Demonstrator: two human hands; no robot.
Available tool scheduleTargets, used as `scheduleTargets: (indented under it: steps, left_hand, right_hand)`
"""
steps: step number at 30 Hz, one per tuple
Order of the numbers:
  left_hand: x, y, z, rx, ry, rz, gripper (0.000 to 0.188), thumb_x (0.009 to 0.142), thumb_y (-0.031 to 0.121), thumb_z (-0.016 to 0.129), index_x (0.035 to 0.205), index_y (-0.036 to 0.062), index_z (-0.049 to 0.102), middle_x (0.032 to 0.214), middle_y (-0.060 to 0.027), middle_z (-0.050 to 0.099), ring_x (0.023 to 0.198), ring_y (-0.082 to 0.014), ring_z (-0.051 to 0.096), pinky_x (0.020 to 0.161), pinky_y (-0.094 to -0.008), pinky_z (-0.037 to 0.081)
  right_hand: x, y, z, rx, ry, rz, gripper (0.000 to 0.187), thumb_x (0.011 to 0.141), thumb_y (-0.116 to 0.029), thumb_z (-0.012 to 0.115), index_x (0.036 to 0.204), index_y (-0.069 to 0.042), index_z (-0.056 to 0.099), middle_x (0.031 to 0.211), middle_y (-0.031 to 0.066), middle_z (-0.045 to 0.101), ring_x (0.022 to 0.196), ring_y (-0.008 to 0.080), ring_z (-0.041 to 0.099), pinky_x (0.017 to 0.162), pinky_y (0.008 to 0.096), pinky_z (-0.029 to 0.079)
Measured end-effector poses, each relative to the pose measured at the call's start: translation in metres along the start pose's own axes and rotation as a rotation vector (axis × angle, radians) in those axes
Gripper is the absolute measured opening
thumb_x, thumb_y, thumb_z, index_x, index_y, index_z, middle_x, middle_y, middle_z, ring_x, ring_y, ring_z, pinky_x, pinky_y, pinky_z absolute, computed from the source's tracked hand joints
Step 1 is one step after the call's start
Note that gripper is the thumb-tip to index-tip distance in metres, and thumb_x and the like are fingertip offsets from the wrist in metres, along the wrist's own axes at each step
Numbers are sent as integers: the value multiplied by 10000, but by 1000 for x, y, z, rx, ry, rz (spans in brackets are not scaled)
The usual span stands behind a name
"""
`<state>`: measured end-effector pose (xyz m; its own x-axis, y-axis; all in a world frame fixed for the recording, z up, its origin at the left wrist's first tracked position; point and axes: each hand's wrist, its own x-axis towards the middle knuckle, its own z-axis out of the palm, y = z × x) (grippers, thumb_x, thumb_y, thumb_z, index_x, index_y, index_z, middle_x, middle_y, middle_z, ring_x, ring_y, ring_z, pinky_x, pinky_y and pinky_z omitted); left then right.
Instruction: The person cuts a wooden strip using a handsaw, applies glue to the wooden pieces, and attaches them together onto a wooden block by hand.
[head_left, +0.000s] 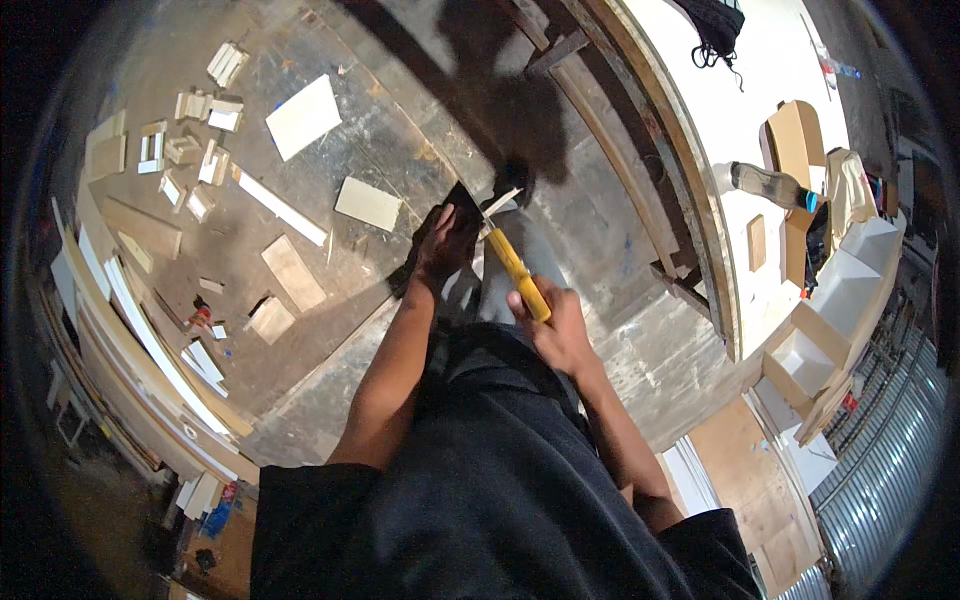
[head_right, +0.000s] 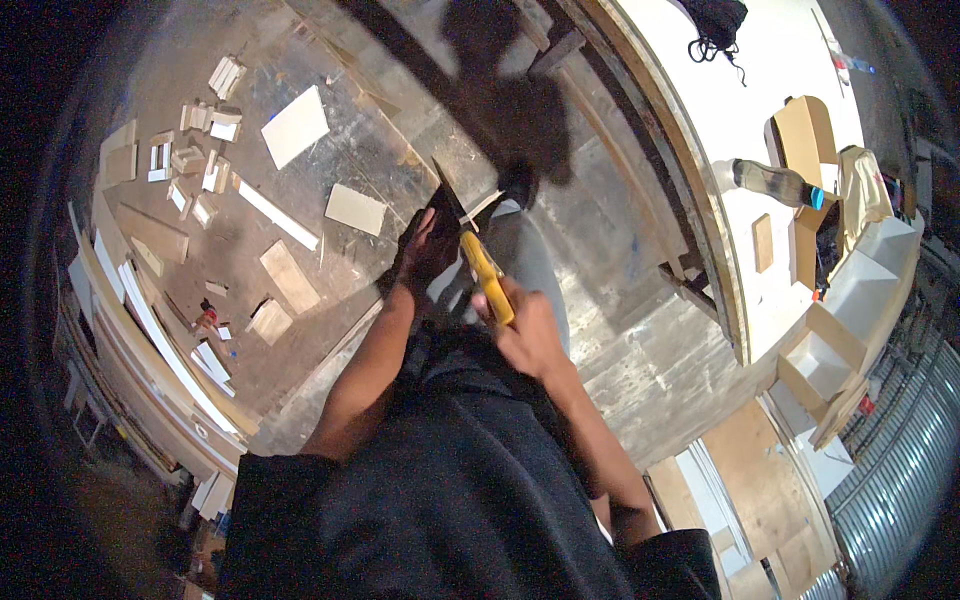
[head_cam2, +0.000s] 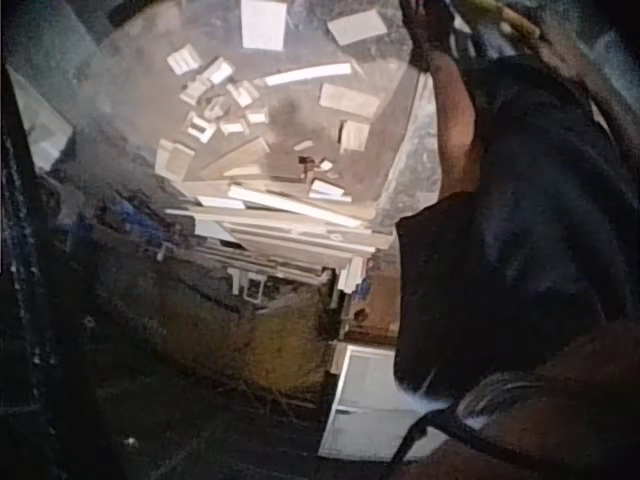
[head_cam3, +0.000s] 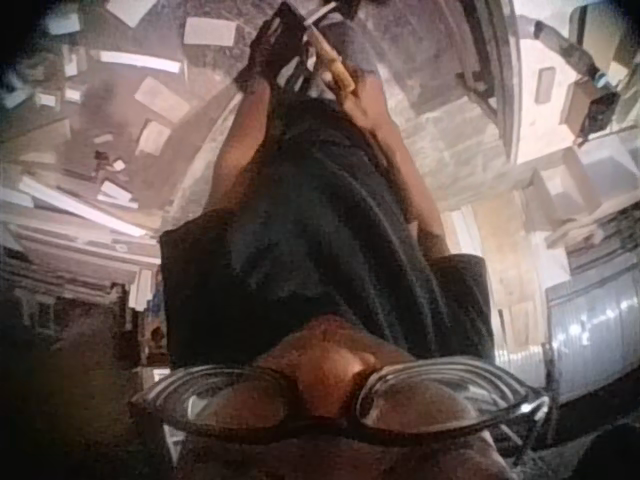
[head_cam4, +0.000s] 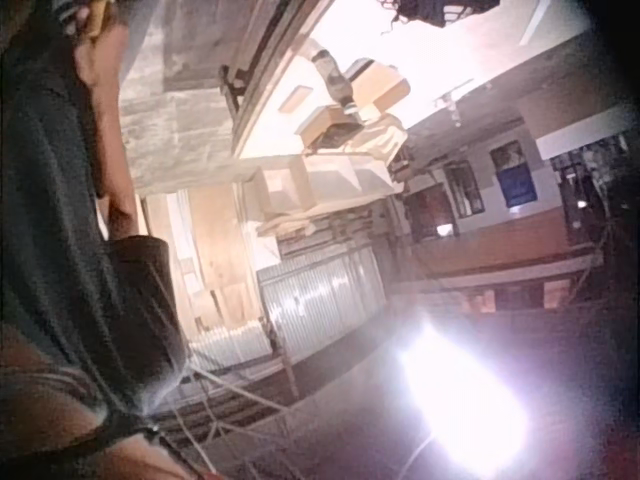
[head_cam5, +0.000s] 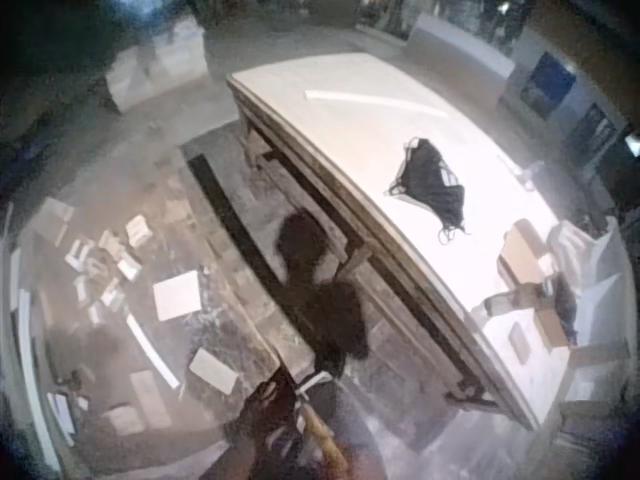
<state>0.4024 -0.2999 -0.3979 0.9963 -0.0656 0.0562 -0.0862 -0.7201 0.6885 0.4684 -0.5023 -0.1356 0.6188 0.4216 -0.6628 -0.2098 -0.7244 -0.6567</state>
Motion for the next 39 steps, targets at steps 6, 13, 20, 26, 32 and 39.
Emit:
scheduleTargets:
  steps: [6,13,20,26,32,39]
  left_hand:
    - [2,12,-16,-132,26,-280,513,905,242,650,1347,-4,568,1390,-301,547,1286,-504,515,1094,-484,453]
    - [10,10,-17,-94,-58,-294,549,914,194,611,1416,-3,507,1450,-317,482,1326,-483,485,1106,-445,445]
    - [-22,-61,22,93,206,286,489,930,178,613,1381,-2,557,1439,-311,491,1328,-455,490,1103,-433,450]
    - [-27,-54,30,-250,147,-100,568,947,357,555,1368,-25,560,1388,-303,532,1303,-471,470,1087,-464,426]
    - [0,-8,4,-299,121,-333,474,883,181,694,1276,-58,580,1350,-304,553,1255,-484,505,1058,-475,459]
    - [8,-6,-1,98,187,67,294,793,123,694,1073,53,642,984,-162,604,966,-386,601,860,-471,524]
  right_hand:
    - [5,10,-2,23,23,10,360,965,-339,669,976,17,618,718,262,589,644,418,579,633,444,467]
    - [6,16,-4,87,37,11,383,969,-366,669,892,0,589,672,159,511,634,277,485,602,405,415]
    - [-6,5,-10,175,32,-53,406,969,-391,671,905,3,602,623,158,530,574,239,492,578,418,421]
    - [-5,18,-4,182,49,-31,401,976,-392,672,894,-5,604,619,87,470,629,154,438,582,362,394]
    - [4,15,-18,168,64,17,454,966,-423,677,832,-4,563,617,88,451,623,166,424,576,371,381]
    - [-20,21,-23,219,310,-113,366,971,-335,698,847,-7,592,652,35,525,618,121,443,573,320,403]
